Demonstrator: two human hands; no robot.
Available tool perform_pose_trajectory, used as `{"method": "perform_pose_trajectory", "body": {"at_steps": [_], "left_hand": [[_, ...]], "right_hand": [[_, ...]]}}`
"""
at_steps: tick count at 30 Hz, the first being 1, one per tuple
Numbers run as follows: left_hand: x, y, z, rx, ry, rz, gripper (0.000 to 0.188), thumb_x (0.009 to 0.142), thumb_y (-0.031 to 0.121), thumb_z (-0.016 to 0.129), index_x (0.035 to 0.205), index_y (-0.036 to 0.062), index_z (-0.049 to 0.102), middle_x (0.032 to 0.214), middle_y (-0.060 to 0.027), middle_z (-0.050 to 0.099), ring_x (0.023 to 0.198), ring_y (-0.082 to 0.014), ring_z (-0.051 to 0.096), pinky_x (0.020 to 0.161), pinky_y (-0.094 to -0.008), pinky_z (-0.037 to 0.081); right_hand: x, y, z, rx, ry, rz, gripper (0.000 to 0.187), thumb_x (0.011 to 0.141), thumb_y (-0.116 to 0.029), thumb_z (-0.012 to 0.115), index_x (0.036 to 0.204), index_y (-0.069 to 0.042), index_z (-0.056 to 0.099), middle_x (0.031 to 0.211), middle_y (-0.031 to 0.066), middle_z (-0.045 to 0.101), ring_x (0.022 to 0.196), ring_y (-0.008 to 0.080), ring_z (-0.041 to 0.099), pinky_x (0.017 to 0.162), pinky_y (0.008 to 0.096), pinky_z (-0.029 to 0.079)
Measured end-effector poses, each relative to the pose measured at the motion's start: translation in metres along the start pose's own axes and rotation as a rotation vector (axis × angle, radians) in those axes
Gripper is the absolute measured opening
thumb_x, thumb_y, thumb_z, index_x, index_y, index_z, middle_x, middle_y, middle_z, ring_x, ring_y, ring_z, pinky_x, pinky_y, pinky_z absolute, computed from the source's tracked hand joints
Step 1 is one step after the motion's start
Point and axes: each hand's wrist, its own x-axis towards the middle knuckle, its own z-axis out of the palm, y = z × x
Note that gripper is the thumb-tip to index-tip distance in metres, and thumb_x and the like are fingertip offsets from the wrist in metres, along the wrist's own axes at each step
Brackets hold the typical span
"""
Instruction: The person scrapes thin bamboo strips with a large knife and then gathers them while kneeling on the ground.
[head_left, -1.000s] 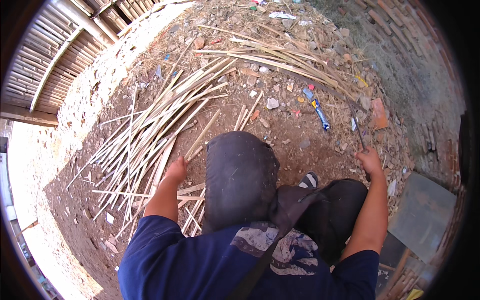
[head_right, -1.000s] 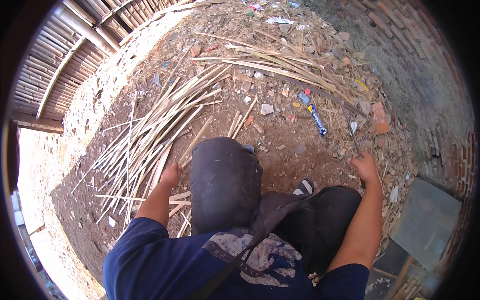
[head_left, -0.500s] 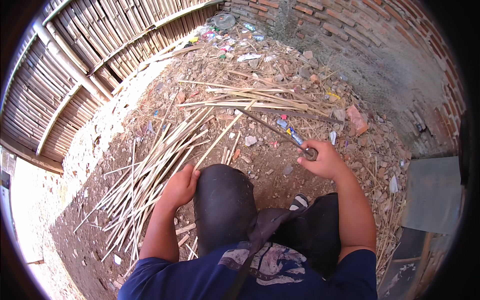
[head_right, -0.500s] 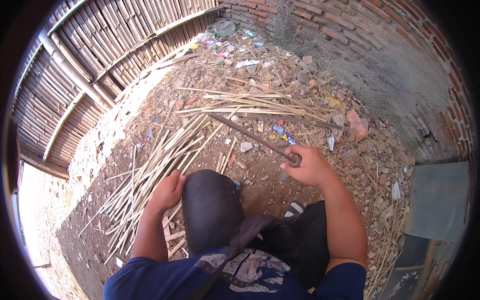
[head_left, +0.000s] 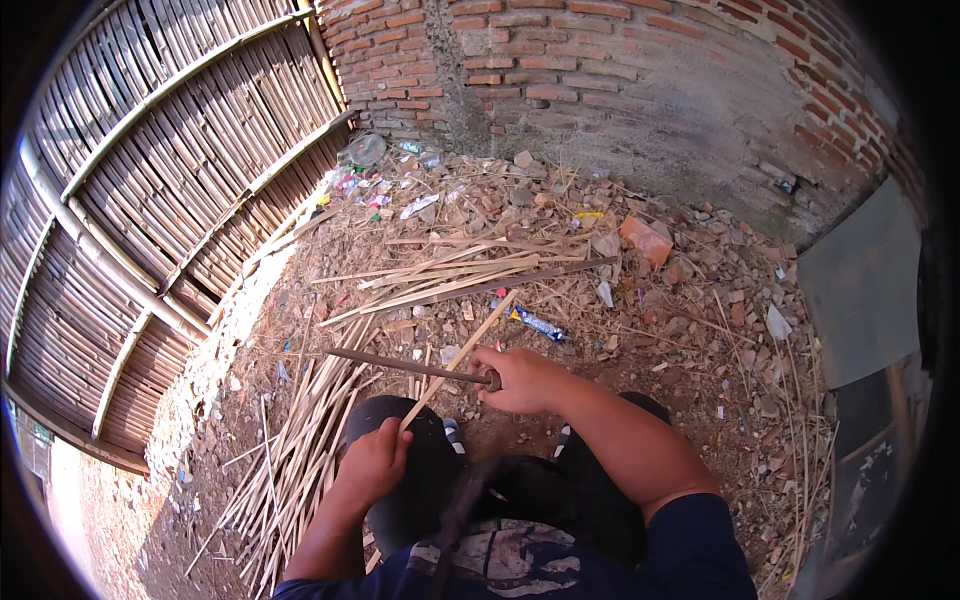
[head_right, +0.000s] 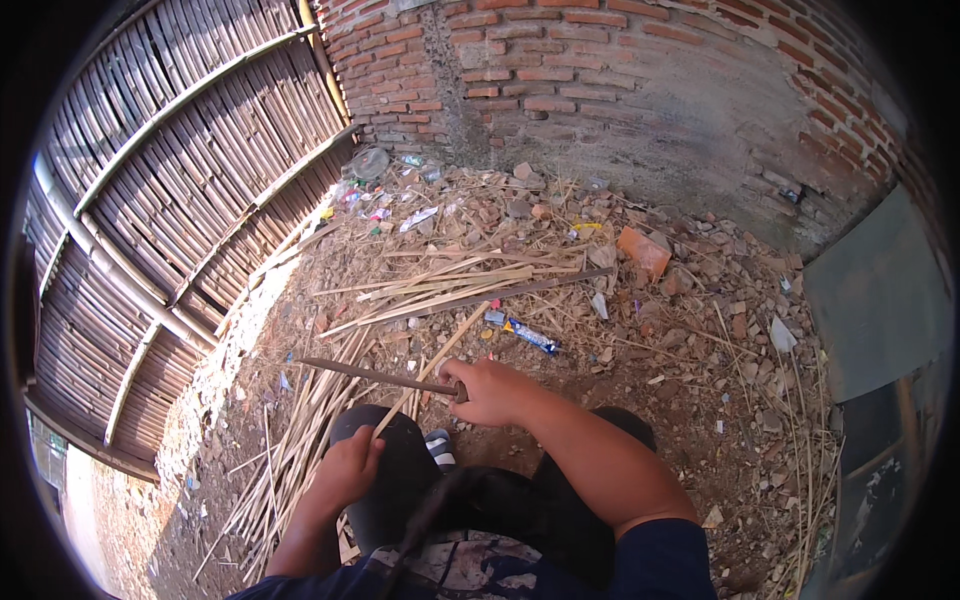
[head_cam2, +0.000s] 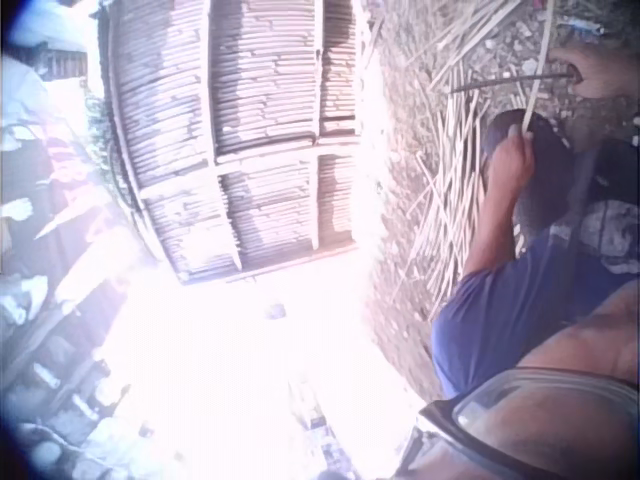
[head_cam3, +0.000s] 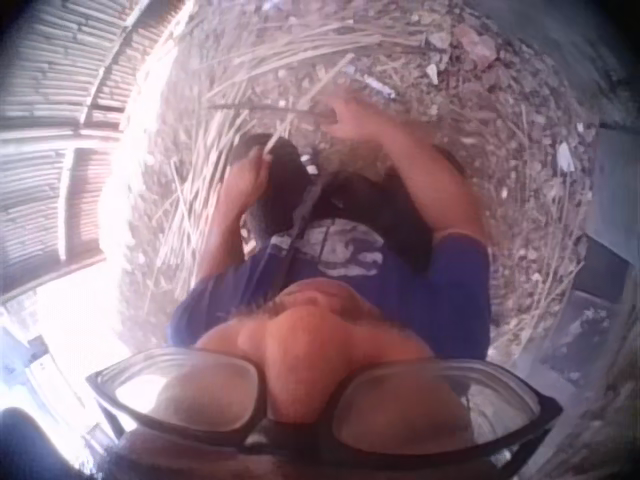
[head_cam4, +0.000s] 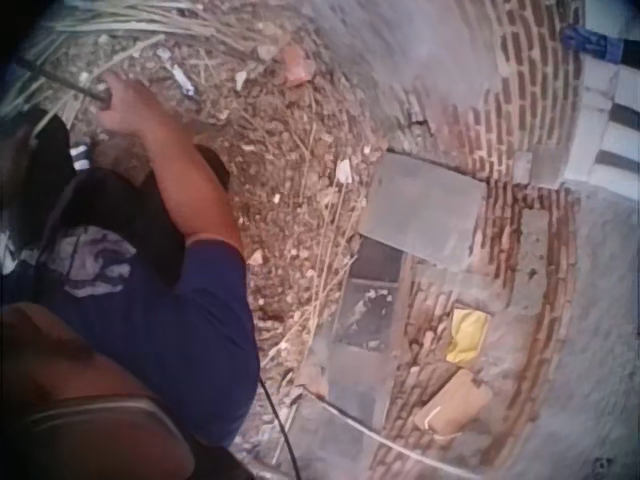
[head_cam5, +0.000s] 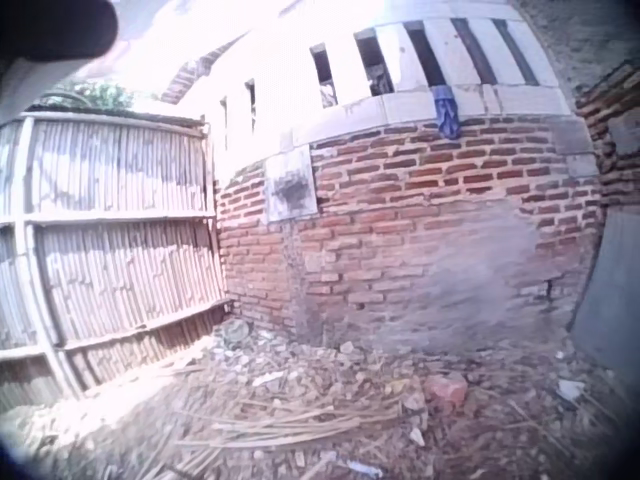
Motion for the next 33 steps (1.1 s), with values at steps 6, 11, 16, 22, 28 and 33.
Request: {"method": "perform_pose_trajectory", "body": {"at_steps": [6,11,16,22,28,33], "left_hand": [[-0.014,0.022,0.012,0.07,0.0,-0.077,0.026,0.102,0.03,0.051,0.102,0.0033,0.048,0.079,-0.028,0.066,0.078,-0.0514,0.063,0.07,-0.0609,0.048],[-0.018,0.044,0.017,0.105,-0.003,-0.035,0.029,0.099,0.028,0.057,0.111,0.0031,0.049,0.084,-0.0277,0.067,0.081,-0.0494,0.065,0.072,-0.06,0.05],[-0.041,0.032,0.021,0.099,0.157,-0.013,0.041,0.089,0.019,0.066,0.125,0.0057,0.051,0.105,-0.0247,0.066,0.094,-0.0458,0.065,0.078,-0.0539,0.052],[-0.092,-0.013,0.02,0.232,0.278,-0.138,0.036,0.088,0.021,0.066,0.119,0.0067,0.056,0.096,-0.0226,0.068,0.08,-0.0399,0.068,0.07,-0.0501,0.054],[-0.134,-0.075,0.038,0.193,0.299,-0.198,0.026,0.092,0.026,0.066,0.104,0.0042,0.061,0.087,-0.0219,0.068,0.079,-0.0425,0.067,0.069,-0.0532,0.051],[-0.154,-0.126,0.061,0.199,0.387,-0.117,0.018,0.096,0.021,0.061,0.09,0.0039,0.062,0.078,-0.0218,0.065,0.073,-0.0446,0.063,0.065,-0.0547,0.048]], "right_hand": [[-0.017,-0.004,-0.008,0.304,0.103,-0.071,0.065,0.082,-0.015,0.074,0.141,-0.014,0.049,0.095,0.0066,0.075,0.08,0.0194,0.07,0.077,0.034,0.054],[-0.016,-0.003,-0.014,0.156,0.089,-0.027,0.058,0.078,-0.025,0.075,0.132,-0.006,0.062,0.09,0.0148,0.073,0.08,0.0234,0.071,0.077,0.0354,0.055],[-0.019,0.007,-0.021,0.187,0.156,-0.031,0.049,0.077,-0.025,0.075,0.12,-0.001,0.068,0.086,0.0162,0.071,0.077,0.0247,0.069,0.075,0.0353,0.054],[-0.019,0.038,-0.042,0.408,0.425,0.009,0.041,0.08,-0.021,0.073,0.116,-0.002,0.069,0.078,0.0096,0.069,0.073,0.021,0.067,0.07,0.0347,0.053],[-0.028,0.048,-0.068,0.577,0.48,0.154,0.029,0.085,-0.016,0.07,0.11,-0.002,0.07,0.076,0.0038,0.066,0.071,0.0134,0.062,0.066,0.0334,0.049],[-0.031,0.055,-0.074,0.262,0.648,0.105,0.048,0.085,-0.017,0.069,0.13,-0.005,0.057,0.077,0.0058,0.066,0.07,0.0151,0.061,0.067,0.034,0.049]]}}
